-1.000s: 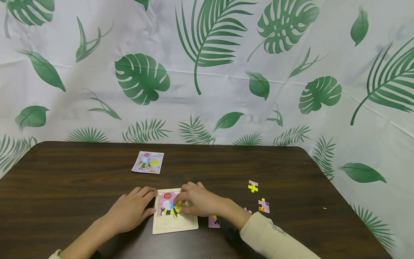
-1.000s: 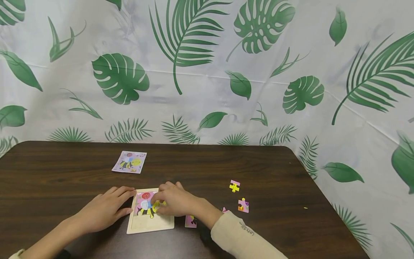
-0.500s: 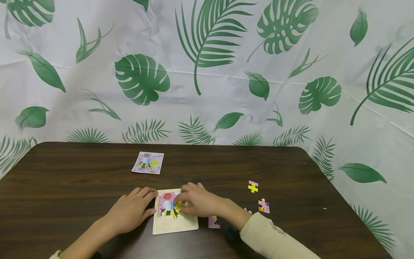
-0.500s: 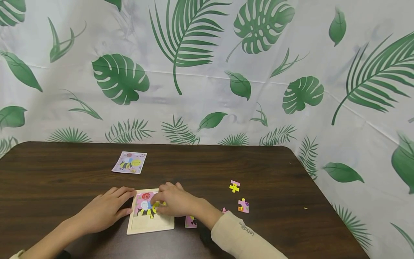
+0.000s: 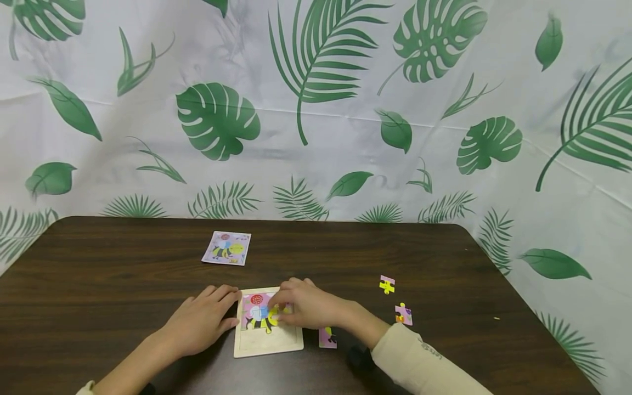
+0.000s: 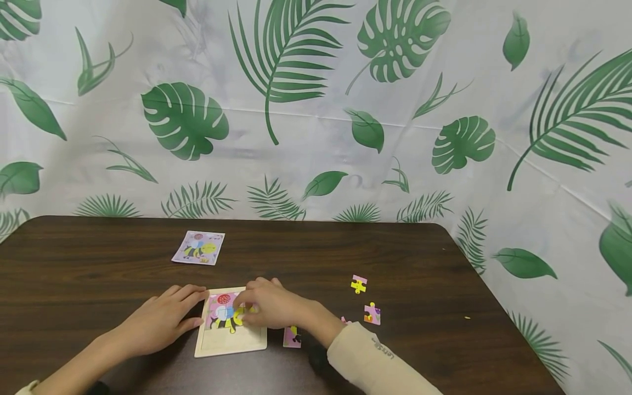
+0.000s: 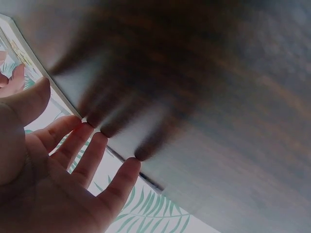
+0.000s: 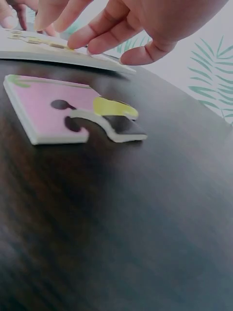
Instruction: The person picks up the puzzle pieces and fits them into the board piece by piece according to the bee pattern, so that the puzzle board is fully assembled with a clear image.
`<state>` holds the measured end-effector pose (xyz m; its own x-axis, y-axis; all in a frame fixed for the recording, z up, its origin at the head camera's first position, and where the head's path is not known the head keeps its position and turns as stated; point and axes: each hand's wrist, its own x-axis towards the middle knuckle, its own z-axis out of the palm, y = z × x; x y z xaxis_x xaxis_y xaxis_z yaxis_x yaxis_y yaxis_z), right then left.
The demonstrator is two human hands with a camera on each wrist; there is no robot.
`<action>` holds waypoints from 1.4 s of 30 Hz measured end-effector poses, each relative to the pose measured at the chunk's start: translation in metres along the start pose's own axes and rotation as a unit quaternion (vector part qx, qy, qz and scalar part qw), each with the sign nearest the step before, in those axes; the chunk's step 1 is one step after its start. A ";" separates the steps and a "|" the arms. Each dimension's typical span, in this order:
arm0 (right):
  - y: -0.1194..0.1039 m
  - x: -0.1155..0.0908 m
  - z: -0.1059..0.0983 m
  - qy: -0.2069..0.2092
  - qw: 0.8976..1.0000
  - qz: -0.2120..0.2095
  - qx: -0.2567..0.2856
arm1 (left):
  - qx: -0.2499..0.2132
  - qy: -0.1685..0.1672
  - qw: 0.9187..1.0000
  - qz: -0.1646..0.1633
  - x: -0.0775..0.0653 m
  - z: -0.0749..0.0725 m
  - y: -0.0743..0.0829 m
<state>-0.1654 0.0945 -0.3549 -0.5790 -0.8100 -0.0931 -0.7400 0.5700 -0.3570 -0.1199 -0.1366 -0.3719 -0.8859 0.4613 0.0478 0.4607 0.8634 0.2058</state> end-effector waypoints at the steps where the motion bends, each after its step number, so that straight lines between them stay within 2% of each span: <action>1: 0.001 -0.001 -0.001 0.001 1.000 -0.001 0.006 | 0.000 0.001 1.000 0.000 0.000 0.000 0.000; 10: 0.011 -0.010 -0.015 -0.001 0.999 -0.004 0.047 | 0.003 -0.001 1.000 -0.002 0.000 0.001 0.001; 19: 0.039 -0.032 -0.026 0.020 0.998 0.032 0.059 | 0.006 -0.003 1.000 -0.003 0.000 0.001 0.000; 25: 0.062 -0.056 -0.035 0.047 0.997 0.035 0.058 | 0.006 0.000 1.000 -0.001 0.000 0.000 0.001; 37: 0.115 -0.117 -0.049 0.078 0.989 0.098 0.076 | 0.004 -0.002 1.000 -0.001 -0.001 0.000 0.002; 42: 0.131 -0.136 -0.050 0.087 0.986 0.122 0.074 | 0.002 -0.005 1.000 0.000 -0.001 0.000 0.002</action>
<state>-0.2007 0.2862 -0.3427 -0.7926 -0.6087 -0.0365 -0.5217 0.7078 -0.4762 -0.1182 -0.1356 -0.3714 -0.8856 0.4629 0.0371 0.4604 0.8647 0.2010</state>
